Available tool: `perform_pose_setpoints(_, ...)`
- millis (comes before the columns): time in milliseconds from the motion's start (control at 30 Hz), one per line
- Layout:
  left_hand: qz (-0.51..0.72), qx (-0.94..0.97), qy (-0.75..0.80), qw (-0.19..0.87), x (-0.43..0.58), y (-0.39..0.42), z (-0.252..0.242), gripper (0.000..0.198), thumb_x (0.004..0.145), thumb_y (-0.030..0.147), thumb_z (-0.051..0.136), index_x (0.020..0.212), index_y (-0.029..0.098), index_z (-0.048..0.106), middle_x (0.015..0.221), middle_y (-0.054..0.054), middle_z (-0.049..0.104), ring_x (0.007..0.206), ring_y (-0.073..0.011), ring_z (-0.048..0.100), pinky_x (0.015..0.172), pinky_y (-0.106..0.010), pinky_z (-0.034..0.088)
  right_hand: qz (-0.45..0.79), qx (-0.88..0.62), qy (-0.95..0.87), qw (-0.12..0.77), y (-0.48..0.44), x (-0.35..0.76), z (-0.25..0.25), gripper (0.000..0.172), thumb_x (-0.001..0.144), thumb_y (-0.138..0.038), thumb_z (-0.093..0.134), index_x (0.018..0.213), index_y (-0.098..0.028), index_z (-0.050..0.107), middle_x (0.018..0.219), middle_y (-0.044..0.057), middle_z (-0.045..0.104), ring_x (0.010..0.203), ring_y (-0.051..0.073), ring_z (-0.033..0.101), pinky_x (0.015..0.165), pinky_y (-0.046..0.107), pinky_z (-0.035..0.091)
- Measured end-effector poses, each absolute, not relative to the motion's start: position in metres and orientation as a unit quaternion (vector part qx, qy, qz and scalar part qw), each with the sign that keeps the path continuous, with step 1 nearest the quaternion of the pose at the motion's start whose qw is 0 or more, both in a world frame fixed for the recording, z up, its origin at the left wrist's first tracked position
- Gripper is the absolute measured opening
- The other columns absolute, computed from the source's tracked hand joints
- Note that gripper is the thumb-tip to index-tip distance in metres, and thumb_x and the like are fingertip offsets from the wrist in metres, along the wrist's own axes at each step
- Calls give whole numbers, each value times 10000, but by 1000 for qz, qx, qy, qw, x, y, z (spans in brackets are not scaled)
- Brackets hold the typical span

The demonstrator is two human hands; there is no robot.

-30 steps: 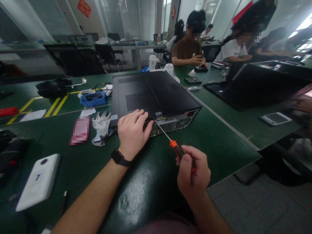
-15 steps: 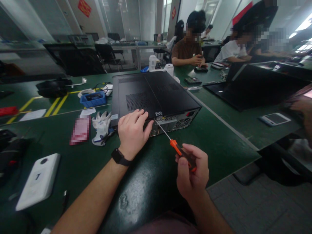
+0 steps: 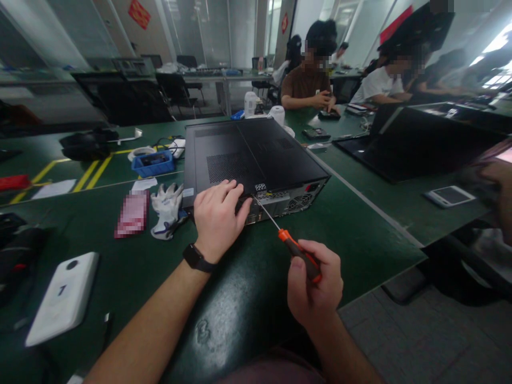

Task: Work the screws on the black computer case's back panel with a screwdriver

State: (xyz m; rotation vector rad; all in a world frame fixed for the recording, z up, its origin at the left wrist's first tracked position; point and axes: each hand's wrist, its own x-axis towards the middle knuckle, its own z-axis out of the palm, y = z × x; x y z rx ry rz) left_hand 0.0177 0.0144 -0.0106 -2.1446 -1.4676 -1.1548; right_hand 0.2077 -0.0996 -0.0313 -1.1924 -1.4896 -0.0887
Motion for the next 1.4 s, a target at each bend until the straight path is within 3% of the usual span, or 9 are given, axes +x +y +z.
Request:
perform_pose_setpoints(133, -402, -745, -509, 157, 18, 15, -11, 259, 998, 367, 670, 1202, 222, 738, 1285, -114, 779, 1242, -335, 708, 1023, -504, 489, -22, -530, -626, 572, -100, 209, -34, 233, 989, -225, 590, 1213, -238, 654, 858, 6, 736, 619, 149, 706, 584, 276, 584)
perform_pose_setpoints(267, -404, -745, -510, 148, 18, 15, -11, 260, 991, 365, 675, 1204, 231, 743, 1295, -116, 776, 1250, -341, 704, 1024, -510, 486, -5, -502, -645, 576, -100, 209, -31, 360, 939, -211, 610, 1299, -218, 602, 1012, 59, 739, 724, 176, 736, 603, 303, 604)
perform_pose_setpoints(333, -404, -746, -509, 147, 18, 15, -11, 262, 992, 362, 674, 1207, 229, 742, 1302, -118, 773, 1253, -339, 702, 1027, -509, 485, -19, -490, -652, 578, -100, 208, -30, 344, 931, -185, 609, 1273, -221, 611, 1021, 60, 738, 765, 182, 747, 629, 305, 614)
perform_pose_setpoints(500, -405, -745, -507, 155, 18, 15, -11, 267, 993, 363, 675, 1206, 214, 740, 1297, -119, 774, 1243, -336, 706, 1026, -507, 488, 7, -526, -630, 571, -100, 209, -35, 244, 1008, -199, 555, 1230, -229, 652, 852, 7, 736, 628, 140, 714, 571, 257, 581)
perform_pose_setpoints(633, -404, -745, -509, 152, 18, 15, -12, 267, 988, 365, 681, 1207, 223, 741, 1303, -123, 773, 1242, -339, 707, 1023, -511, 492, 12, -509, -636, 580, -101, 209, -32, 346, 975, -216, 574, 1320, -216, 590, 978, 49, 740, 688, 158, 720, 573, 281, 589)
perform_pose_setpoints(900, -403, -747, -508, 149, 18, 15, -12, 271, 991, 361, 675, 1217, 224, 737, 1302, -121, 773, 1255, -343, 702, 1036, -516, 492, -28, -503, -662, 555, -98, 206, -22, 235, 935, -190, 603, 1165, -233, 609, 940, 26, 715, 715, 164, 700, 620, 299, 585)
perform_pose_setpoints(1400, -405, -746, -503, 163, 18, 14, -13, 281, 1001, 362, 672, 1227, 205, 731, 1293, -113, 776, 1249, -326, 707, 1037, -494, 497, -28, -497, -651, 573, -98, 211, -26, 254, 949, -165, 637, 1197, -222, 639, 953, 32, 746, 700, 146, 718, 612, 262, 576)
